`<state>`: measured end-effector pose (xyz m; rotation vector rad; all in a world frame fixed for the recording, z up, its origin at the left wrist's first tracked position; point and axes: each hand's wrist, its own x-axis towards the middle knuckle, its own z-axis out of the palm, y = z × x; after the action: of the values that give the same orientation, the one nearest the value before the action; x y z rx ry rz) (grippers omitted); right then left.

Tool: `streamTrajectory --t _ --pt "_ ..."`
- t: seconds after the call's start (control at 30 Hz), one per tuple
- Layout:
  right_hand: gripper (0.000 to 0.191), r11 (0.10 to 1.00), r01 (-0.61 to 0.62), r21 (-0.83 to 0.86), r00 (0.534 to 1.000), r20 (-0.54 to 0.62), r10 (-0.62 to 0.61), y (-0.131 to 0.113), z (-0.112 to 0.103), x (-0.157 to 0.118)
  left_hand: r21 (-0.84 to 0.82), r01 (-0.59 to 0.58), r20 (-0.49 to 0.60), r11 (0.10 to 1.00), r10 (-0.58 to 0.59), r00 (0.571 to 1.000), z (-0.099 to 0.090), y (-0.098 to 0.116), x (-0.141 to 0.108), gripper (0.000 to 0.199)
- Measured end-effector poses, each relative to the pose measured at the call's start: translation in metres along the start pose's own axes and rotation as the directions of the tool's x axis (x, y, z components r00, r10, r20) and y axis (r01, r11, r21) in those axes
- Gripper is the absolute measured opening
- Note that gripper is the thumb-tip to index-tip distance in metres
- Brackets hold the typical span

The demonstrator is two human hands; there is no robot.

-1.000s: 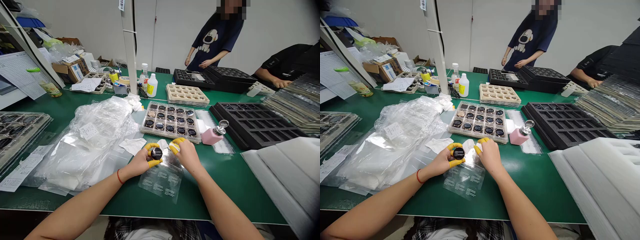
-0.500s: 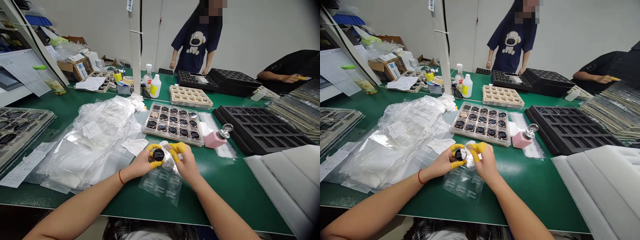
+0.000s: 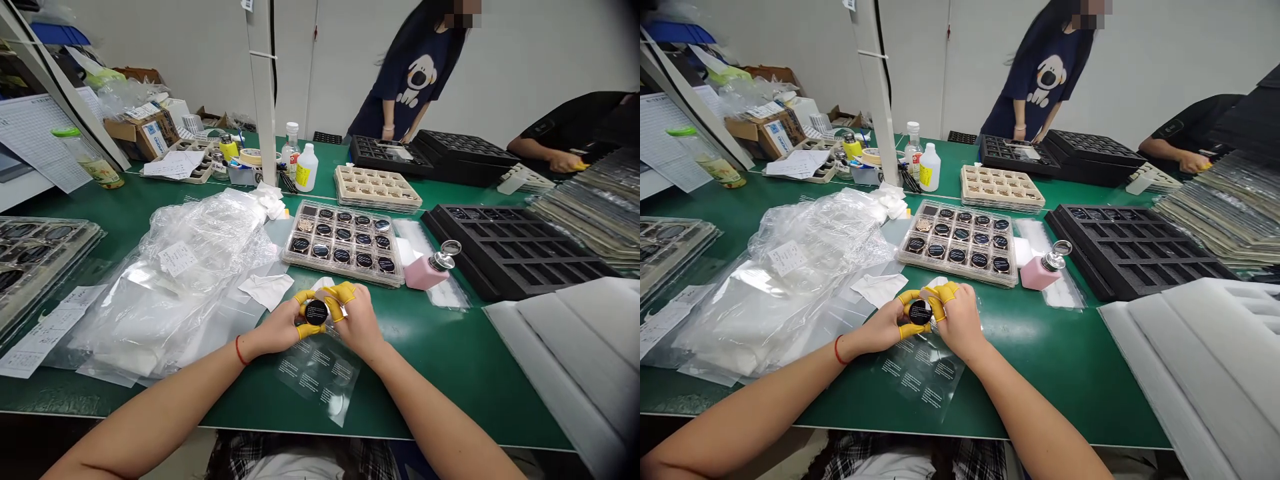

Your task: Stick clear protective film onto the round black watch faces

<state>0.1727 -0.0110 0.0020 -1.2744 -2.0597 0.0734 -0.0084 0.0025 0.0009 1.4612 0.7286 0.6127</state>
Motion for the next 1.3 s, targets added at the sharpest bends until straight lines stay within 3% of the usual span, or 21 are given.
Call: streamTrajectory --t 0.17,0.43,0.73,0.87,0.97,1.07,1.17,1.3 --pt "0.020 0.993 0.051 0.109 0.999 -0.025 -0.048 0.003 -0.010 0.001 -0.051 0.018 -0.044 0.999 -0.020 0.999 0.000 -0.002 0.002 0.050" --pt "0.032 0.947 0.298 -0.124 0.954 0.066 -0.291 -0.008 -0.010 -0.004 -0.025 -0.029 -0.157 0.999 0.025 0.987 -0.007 -0.010 0.005 0.050" --pt "0.033 0.938 0.313 -0.151 0.949 0.077 -0.304 -0.014 -0.006 -0.006 0.011 -0.037 -0.220 0.999 0.038 0.975 -0.013 -0.013 0.007 0.052" --pt "0.030 0.984 0.177 -0.030 0.984 0.002 -0.177 -0.009 -0.009 -0.007 -0.147 -0.064 -0.209 0.987 0.032 0.977 -0.011 -0.007 0.006 0.051" --pt "0.027 0.987 -0.150 0.060 0.985 -0.078 0.155 0.013 -0.013 -0.003 -0.197 -0.046 -0.187 0.979 0.009 0.982 -0.009 -0.003 0.004 0.051" --pt "0.030 0.907 -0.419 -0.032 0.898 0.134 0.420 0.039 -0.015 0.003 -0.153 -0.022 -0.173 0.988 -0.005 0.985 -0.009 -0.006 0.004 0.053" --pt "0.028 0.874 -0.428 -0.229 0.836 0.267 0.480 0.053 -0.012 0.007 -0.107 -0.014 -0.179 0.994 -0.006 0.984 -0.008 -0.011 0.005 0.053" --pt "0.019 0.887 -0.321 -0.330 0.877 0.249 0.410 0.050 -0.007 0.006 -0.083 -0.015 -0.175 0.996 0.000 0.984 -0.008 -0.014 0.005 0.052"
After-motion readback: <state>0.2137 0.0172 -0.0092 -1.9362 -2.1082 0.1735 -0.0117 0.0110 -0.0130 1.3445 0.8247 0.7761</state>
